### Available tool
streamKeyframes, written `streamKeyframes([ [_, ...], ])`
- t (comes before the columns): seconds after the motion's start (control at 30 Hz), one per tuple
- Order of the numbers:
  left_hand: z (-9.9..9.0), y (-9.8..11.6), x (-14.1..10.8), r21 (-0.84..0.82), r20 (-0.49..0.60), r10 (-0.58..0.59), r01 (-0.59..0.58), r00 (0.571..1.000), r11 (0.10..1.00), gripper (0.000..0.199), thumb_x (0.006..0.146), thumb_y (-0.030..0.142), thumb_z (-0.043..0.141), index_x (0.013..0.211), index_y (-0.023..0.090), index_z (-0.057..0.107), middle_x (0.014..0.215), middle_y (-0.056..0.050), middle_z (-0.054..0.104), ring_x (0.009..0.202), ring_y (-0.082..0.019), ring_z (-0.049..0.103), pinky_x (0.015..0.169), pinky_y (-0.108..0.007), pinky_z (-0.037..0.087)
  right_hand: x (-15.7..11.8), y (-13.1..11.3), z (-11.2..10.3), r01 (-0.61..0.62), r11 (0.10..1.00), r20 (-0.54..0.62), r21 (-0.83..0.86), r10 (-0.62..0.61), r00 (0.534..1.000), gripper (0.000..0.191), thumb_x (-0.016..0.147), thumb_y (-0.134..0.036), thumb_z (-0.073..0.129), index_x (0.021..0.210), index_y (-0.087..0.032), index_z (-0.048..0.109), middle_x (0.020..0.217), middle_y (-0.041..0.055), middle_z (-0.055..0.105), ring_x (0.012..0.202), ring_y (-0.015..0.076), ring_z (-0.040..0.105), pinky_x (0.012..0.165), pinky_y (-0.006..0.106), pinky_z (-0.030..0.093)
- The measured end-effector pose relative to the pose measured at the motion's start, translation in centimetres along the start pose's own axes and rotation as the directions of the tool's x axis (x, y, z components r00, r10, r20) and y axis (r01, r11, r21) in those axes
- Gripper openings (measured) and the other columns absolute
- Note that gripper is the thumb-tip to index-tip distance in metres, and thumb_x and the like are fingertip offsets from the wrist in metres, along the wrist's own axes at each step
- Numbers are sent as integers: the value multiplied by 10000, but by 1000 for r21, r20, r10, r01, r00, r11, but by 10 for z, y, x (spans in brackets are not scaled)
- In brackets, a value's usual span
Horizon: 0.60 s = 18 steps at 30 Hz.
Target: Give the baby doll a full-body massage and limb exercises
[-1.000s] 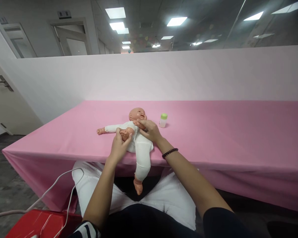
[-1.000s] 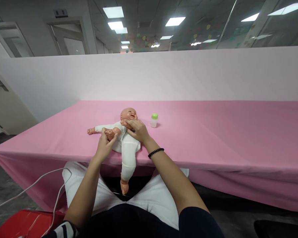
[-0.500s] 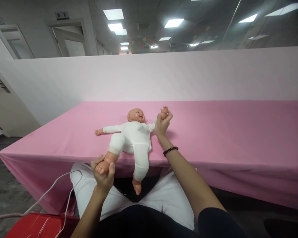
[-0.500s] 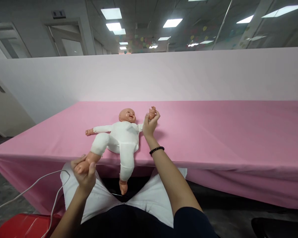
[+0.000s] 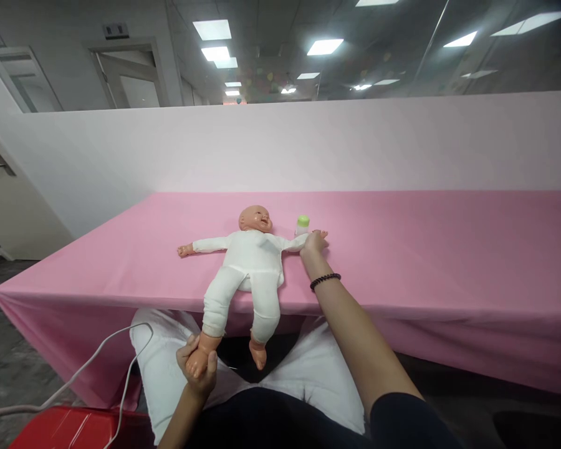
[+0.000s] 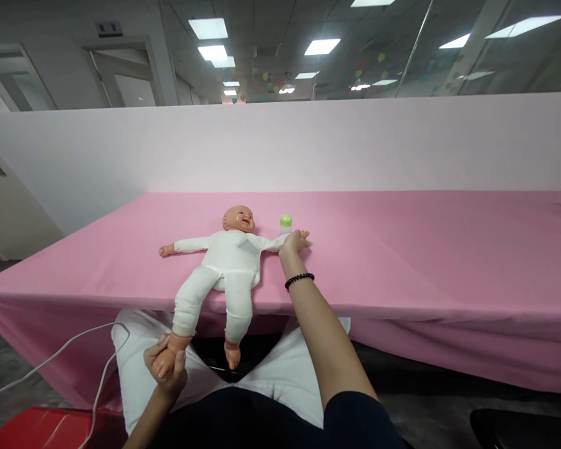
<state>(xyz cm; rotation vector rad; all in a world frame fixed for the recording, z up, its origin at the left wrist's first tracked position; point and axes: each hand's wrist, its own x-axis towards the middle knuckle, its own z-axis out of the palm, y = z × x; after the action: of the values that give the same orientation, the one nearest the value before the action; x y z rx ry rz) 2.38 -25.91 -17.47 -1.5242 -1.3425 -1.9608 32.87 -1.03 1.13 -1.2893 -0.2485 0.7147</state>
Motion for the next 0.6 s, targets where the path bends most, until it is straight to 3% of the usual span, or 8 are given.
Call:
streamKeyframes([
  [0.1,9,3,20,7,-65,2,-2,998,1000,331,777,344,684,1060,203,585,940,-69,602,825,-272,668,725,-466,559,-12,-6,3,193,979,-13,67,-193,981,345,954,-194,397,1299,-180,408,1493,159,509,1403,153,524,1156,335,453],
  [0.2,28,8,58,-15,-122,-9,8,992,1000,349,791,385,690,1063,204,567,950,-69,597,868,-279,665,790,-487,555,-30,-7,4,531,834,85,147,-546,834,369,959,-248,448,1323,-201,403,1460,141,550,1330,161,583,1108,373,492],
  [0.27,45,18,89,-80,-112,-57,48,992,996,374,796,419,701,1053,192,553,954,-62,591,888,-268,662,831,-474,552,-41,-3,3,679,707,218,199,-707,673,428,962,-311,486,1368,-208,398,1434,143,576,1287,195,616,1078,424,513],
  [0.33,64,34,121,-121,-24,-118,114,993,986,345,815,433,707,1006,193,548,967,-57,580,908,-248,660,842,-427,549,-47,4,2,783,568,388,255,-802,455,470,960,-352,520,1396,-211,417,1410,143,599,1289,221,617,1084,450,509],
  [0.4,81,53,148,-146,155,-169,192,973,970,300,852,441,685,952,203,531,933,-47,585,862,-227,658,797,-377,536,-50,10,0,862,405,533,305,-823,198,470,951,-349,553,1395,-220,467,1354,135,643,1268,236,630,1090,461,507],
  [0.47,96,69,167,-130,368,-190,252,910,959,299,873,460,668,922,222,493,872,-31,602,784,-213,651,722,-338,507,-50,15,0,902,262,649,343,-760,-26,452,939,-340,590,1378,-252,533,1264,112,699,1204,248,665,1064,465,527],
  [0.53,107,79,177,-90,536,-193,283,822,955,305,887,471,651,913,241,451,820,-19,623,724,-214,646,660,-318,469,-50,16,0,909,161,728,385,-659,-192,429,938,-329,593,1365,-284,582,1221,89,726,1188,252,674,1033,459,545],
  [0.6,114,84,180,-50,615,-196,286,764,957,299,895,465,636,906,254,424,778,-9,629,679,-220,639,618,-309,434,-49,16,1,902,93,767,421,-567,-300,427,952,-309,562,1378,-293,595,1227,78,732,1226,248,658,1023,451,546],
])
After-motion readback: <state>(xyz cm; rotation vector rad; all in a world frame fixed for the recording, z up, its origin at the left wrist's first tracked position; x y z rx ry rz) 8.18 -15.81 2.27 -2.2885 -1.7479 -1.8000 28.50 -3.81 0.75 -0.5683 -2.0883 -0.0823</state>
